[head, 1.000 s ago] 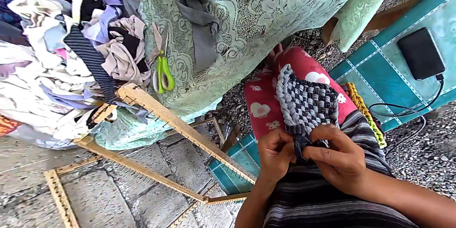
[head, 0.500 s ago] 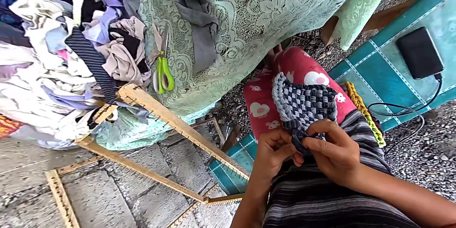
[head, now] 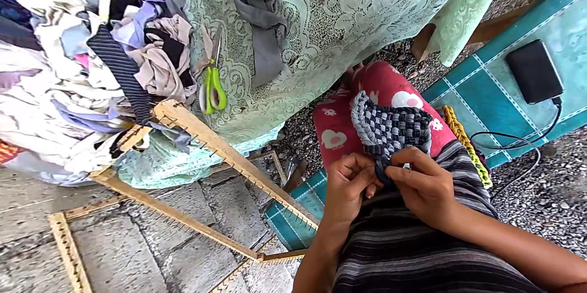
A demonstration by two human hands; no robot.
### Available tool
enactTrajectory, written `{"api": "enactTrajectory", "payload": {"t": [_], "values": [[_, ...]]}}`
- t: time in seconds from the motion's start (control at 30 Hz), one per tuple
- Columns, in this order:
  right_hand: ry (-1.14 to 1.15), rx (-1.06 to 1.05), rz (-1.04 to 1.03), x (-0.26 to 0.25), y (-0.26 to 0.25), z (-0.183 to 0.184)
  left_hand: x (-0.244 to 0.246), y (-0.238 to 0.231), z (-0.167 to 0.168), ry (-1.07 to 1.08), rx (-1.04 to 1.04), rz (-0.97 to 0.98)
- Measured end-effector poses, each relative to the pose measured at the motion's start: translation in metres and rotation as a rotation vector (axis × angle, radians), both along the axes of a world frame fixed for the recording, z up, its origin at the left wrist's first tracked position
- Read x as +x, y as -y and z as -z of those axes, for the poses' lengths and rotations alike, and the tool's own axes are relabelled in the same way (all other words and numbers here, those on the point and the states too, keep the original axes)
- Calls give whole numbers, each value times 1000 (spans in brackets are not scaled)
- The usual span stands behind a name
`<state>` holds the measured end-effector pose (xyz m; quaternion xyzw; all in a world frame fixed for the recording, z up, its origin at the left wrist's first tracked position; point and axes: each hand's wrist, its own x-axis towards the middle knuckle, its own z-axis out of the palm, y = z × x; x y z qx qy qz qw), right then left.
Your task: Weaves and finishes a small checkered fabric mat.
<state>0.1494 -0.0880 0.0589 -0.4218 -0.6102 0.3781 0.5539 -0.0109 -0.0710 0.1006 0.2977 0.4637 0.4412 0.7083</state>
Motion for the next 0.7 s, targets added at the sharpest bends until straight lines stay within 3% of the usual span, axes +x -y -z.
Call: {"api": "enactTrajectory", "payload": {"t": [0.13, 0.23, 0.4, 0.7], "values": [[-55, 11, 62, 1, -4, 5, 5, 1, 7, 26, 100, -13], [-71, 27, 68, 4, -6, 4, 2, 3, 15, -56, 281, 29], [-60, 27, 35, 3, -6, 1, 3, 6, 26, -227, 445, -61], [-52, -7, 12, 4, -4, 0, 3, 7, 38, -388, 623, -65]]}}
